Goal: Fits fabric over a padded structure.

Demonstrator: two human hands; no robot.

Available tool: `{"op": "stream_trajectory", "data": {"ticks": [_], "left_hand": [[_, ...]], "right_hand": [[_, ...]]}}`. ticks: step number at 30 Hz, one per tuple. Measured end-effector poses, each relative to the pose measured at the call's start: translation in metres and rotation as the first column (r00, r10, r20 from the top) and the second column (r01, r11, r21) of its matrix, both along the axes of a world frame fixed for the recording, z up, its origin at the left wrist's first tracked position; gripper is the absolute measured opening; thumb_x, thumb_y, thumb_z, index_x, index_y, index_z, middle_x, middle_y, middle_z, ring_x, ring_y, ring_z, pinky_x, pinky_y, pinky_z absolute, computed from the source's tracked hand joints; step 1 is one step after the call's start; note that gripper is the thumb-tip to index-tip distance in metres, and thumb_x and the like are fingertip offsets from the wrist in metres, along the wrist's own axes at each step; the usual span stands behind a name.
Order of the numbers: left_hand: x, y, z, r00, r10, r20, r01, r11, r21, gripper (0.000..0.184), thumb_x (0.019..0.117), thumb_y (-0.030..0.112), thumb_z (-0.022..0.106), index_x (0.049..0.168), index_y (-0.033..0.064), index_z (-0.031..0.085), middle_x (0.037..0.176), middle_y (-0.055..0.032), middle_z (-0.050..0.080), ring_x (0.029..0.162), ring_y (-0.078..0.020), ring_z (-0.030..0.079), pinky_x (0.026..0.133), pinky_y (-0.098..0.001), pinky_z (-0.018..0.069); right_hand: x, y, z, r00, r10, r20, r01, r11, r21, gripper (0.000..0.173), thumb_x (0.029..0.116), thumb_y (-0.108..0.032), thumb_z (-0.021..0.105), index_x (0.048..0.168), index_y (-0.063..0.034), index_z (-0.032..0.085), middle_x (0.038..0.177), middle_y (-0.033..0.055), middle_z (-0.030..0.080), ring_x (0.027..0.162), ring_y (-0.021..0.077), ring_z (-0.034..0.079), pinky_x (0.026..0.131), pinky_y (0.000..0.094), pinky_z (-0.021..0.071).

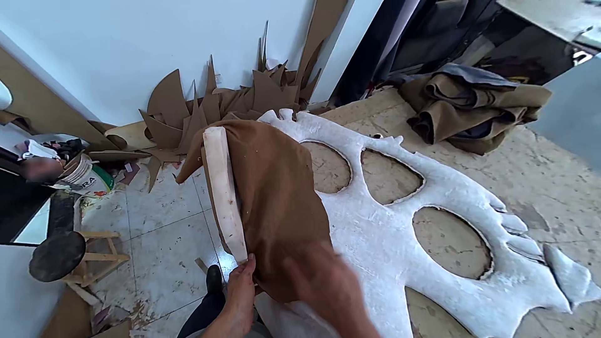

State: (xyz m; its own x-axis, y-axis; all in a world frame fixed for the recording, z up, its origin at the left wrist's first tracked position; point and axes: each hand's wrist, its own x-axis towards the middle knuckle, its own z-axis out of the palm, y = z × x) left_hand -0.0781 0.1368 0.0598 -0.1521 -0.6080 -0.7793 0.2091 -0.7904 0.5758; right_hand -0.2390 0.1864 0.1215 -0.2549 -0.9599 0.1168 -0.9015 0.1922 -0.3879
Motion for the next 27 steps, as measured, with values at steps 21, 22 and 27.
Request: {"op": "stream_trajectory", "data": {"ticks": [21, 22, 27], "left_hand": [[0.008, 0.005, -0.016, 0.998, -0.021, -0.054, 0.014, 0.991, -0.131, 0.028, 0.1067, 0.02, 0.056, 0.111, -0.0058, 0.066, 0.101, -0.0188, 0.073, 0.091, -0.0263, 0.074, 0.08, -0.0415, 0.0626], [0.01, 0.004, -0.018, 0.998, -0.046, -0.046, 0.039, 0.989, -0.141, 0.028, 0.1066, 0.02, 0.056, 0.111, -0.0056, 0.066, 0.101, -0.0185, 0.074, 0.09, -0.0261, 0.074, 0.079, -0.0413, 0.0628], [0.019, -0.002, -0.024, 0.984, -0.176, 0.02, 0.177, 0.962, -0.208, 0.027, 0.1059, 0.02, 0.057, 0.104, -0.0035, 0.07, 0.097, -0.0153, 0.075, 0.087, -0.0235, 0.074, 0.075, -0.0399, 0.0629]], "right_hand": [[-0.099, -0.012, 0.009, 0.872, -0.482, 0.086, 0.452, 0.861, 0.233, 0.023, 0.0944, -0.029, 0.075, 0.086, -0.0076, 0.07, 0.07, 0.0113, 0.064, 0.07, 0.032, 0.062, 0.065, 0.0582, 0.0456], [-0.1, -0.013, 0.007, 0.869, -0.491, 0.064, 0.456, 0.843, 0.285, 0.025, 0.0941, -0.031, 0.074, 0.085, -0.0079, 0.071, 0.072, 0.0123, 0.065, 0.073, 0.0335, 0.063, 0.067, 0.0591, 0.0464], [-0.088, -0.015, 0.006, 0.878, -0.477, -0.035, 0.476, 0.864, 0.166, 0.022, 0.0941, -0.025, 0.07, 0.097, -0.0031, 0.07, 0.083, 0.0208, 0.069, 0.083, 0.0441, 0.067, 0.072, 0.066, 0.0481]]}}
